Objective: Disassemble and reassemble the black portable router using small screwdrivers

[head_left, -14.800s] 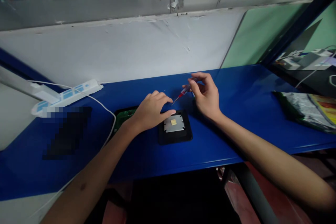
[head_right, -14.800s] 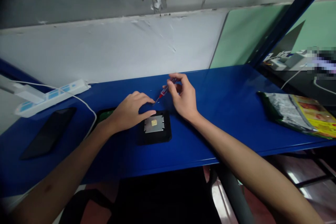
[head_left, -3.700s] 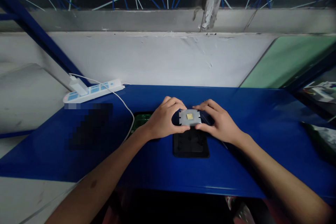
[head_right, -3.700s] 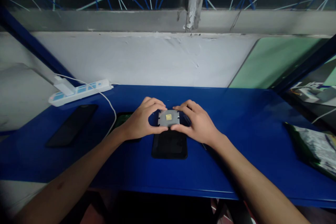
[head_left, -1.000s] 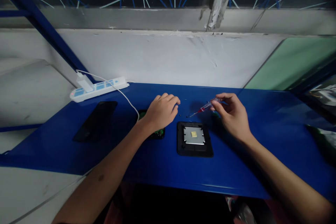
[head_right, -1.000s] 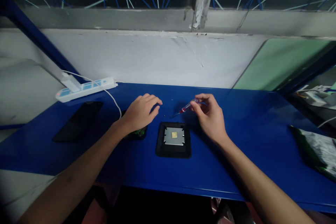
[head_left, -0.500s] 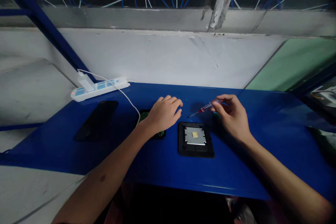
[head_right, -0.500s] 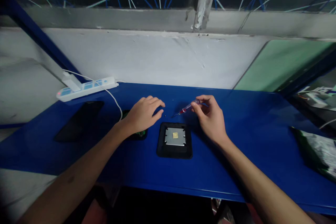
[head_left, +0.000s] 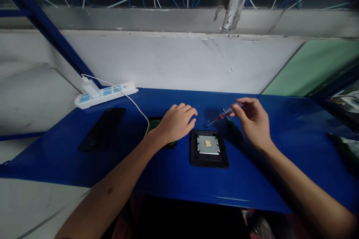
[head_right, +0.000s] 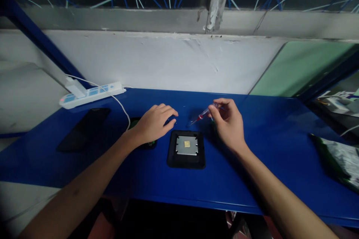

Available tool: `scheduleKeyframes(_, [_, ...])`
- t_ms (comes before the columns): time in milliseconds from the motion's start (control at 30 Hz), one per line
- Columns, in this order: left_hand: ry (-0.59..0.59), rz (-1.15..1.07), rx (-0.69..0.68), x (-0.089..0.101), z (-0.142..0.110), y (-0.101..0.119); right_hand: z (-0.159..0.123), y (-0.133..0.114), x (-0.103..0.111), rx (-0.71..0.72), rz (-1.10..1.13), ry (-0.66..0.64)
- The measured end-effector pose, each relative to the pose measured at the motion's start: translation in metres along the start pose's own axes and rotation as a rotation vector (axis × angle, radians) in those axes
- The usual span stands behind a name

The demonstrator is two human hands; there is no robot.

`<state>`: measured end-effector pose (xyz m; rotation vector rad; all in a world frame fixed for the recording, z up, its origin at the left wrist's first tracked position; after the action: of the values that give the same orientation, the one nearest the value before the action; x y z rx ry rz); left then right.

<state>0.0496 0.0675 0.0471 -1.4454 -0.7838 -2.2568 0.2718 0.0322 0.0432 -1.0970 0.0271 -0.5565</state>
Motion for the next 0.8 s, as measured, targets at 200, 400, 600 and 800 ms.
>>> scheduleKeyframes(200, [-0.050,-0.126,-0.110,-0.010,-0.001,0.020,0.006,0.001,0.009,-0.028,-0.006,0.033])
scheduleKeyframes(400, [-0.037,-0.154,-0.188,-0.018,-0.004,0.044,0.005,0.003,0.007,-0.051,0.013,0.013])
scheduleKeyframes(600, [-0.031,-0.182,-0.210,-0.020,-0.005,0.045,0.005,0.007,0.006,-0.074,0.043,0.015])
scheduleKeyframes(800, [-0.042,-0.151,-0.228,-0.024,-0.007,0.045,0.006,0.012,0.005,-0.098,0.031,-0.003])
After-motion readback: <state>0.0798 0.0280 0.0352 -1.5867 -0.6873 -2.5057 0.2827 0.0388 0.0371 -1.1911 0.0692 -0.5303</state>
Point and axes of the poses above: each hand's wrist, its own z-axis towards the middle knuckle, its own x-axis out of the back of the hand, y = z × x, the point moved 6 cm from there along z, towards the middle knuckle, and after that the axes turned 9 degrees about -z, right-handed, at the moved point
